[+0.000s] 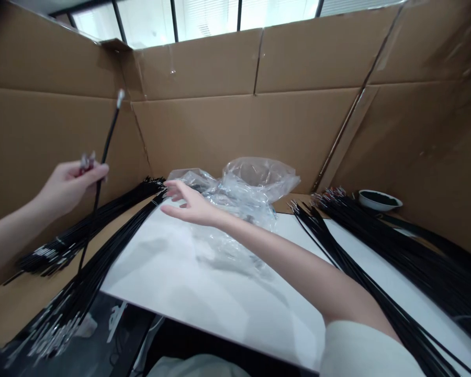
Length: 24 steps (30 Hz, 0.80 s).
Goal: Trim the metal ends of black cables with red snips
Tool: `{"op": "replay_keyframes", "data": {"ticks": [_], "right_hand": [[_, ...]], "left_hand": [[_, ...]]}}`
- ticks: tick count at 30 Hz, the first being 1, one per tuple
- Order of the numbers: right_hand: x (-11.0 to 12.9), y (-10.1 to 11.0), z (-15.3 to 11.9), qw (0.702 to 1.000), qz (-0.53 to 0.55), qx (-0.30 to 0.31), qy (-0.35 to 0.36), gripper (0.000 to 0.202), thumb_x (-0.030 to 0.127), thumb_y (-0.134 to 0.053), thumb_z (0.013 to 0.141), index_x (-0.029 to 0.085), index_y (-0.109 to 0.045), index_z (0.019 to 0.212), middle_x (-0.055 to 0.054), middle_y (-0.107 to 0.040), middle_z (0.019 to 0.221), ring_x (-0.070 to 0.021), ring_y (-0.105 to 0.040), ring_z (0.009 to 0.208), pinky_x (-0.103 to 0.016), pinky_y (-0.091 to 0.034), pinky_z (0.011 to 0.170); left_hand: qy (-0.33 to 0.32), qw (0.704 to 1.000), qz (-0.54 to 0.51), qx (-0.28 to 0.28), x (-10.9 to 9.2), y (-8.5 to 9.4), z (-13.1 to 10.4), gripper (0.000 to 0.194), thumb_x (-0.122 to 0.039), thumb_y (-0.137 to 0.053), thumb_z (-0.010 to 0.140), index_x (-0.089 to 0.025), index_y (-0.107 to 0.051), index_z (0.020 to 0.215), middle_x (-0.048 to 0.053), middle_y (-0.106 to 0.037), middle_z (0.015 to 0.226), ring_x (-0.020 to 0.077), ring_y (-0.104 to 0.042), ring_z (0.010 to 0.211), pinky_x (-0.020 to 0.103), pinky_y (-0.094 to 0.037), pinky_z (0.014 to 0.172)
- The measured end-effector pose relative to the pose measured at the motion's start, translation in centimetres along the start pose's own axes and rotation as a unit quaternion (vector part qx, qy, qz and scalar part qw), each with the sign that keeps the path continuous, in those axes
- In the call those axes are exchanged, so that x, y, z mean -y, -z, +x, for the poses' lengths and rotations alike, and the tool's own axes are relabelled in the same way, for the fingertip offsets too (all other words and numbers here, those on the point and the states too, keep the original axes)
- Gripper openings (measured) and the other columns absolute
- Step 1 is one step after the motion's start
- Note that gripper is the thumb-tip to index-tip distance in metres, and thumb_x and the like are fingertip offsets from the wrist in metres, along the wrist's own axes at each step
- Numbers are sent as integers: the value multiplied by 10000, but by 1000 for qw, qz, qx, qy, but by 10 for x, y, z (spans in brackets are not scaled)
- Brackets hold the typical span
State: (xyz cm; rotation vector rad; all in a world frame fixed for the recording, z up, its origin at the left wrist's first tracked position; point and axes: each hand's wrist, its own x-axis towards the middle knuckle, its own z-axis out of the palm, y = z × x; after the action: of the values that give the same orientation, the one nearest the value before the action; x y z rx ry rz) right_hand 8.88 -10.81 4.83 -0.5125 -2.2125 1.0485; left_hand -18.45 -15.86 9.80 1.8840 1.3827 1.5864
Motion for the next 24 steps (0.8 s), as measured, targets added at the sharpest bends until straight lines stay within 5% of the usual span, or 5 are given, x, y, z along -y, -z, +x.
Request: {"op": "replay_keyframes", "data": {"ticks": [5,9,12,17,24], "right_hand": [[42,12,12,990,136,-22,9,592,433,-559,826,222,-319,1324,-108,-542,1197,-175,-542,1054,-329,-470,880],[51,49,-20,987,160,3,-17,324,399,-383,924,151,-560,1033,30,-550,558,-68,-510,460,-180,-432,472],[42,82,-68,989,76,-63,-114,312,399,-387,923,155,-578,884,101,-336,358,-41,-242,303,-166,-236,340],[23,131,-136,949,-21,11,-315,324,443,-476,868,154,-622,878,59,-415,445,-53,-337,365,-185,-268,367],[-16,148,-125,947,8,-58,-316,307,451,-508,844,157,-591,876,26,-536,597,-44,-434,387,-188,-332,407]], "left_hand": [[-180,958,-216,57,-93,-81,55,246,-224,-533,864,-149,-509,631,-86,-326,388,36,-254,310,179,-204,331],[-192,933,-278,119,-121,-131,74,242,-179,-428,909,-119,-547,707,-90,-403,399,10,-278,303,151,-195,365],[-163,916,-349,112,-100,-158,84,177,-219,-504,876,-102,-548,752,-98,-429,427,-9,-275,305,144,-183,378],[0,897,-403,181,-30,-223,67,204,-325,-637,777,-132,-573,764,-49,-574,507,-6,-265,297,183,-145,328],[167,814,-421,363,8,-301,29,320,-412,-633,759,-125,-571,885,5,-630,603,0,-217,337,217,-126,380]]}}
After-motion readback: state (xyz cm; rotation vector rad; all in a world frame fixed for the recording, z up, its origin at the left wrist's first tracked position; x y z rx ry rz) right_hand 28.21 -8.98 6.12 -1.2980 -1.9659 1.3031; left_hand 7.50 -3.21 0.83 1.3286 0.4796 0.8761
